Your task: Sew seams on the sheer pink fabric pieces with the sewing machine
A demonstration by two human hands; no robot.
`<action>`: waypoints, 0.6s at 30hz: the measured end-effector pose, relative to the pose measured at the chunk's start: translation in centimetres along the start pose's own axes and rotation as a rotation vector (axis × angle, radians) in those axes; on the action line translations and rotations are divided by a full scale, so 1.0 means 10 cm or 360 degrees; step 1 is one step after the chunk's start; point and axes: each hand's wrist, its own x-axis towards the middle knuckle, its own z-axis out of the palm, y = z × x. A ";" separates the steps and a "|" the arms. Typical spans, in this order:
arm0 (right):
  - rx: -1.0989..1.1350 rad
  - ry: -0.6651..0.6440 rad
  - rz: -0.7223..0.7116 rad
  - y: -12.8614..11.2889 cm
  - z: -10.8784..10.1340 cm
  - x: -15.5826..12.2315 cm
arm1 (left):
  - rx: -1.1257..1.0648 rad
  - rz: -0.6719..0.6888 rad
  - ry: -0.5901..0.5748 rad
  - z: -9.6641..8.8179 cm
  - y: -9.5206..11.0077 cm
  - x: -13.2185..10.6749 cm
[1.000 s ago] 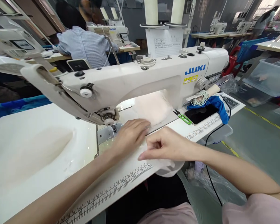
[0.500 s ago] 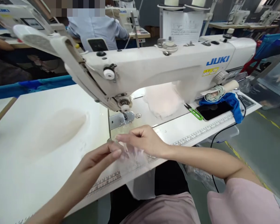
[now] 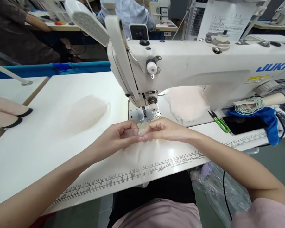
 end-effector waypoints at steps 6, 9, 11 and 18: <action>-0.0344 0.0201 0.0105 -0.07 -0.16 0.10 | 0.0383 0.0025 0.0160 -0.06 -0.06 0.12; -0.0344 0.0275 0.0097 -0.04 -0.12 0.13 | 0.0681 0.0142 0.0369 -0.01 -0.12 0.13; -0.0427 0.0384 -0.0034 0.01 -0.08 0.14 | 0.0857 0.0276 0.0511 0.04 -0.18 0.13; -0.0878 0.0654 -0.0504 0.18 0.02 0.12 | 0.0985 0.0599 0.0734 0.08 -0.36 0.10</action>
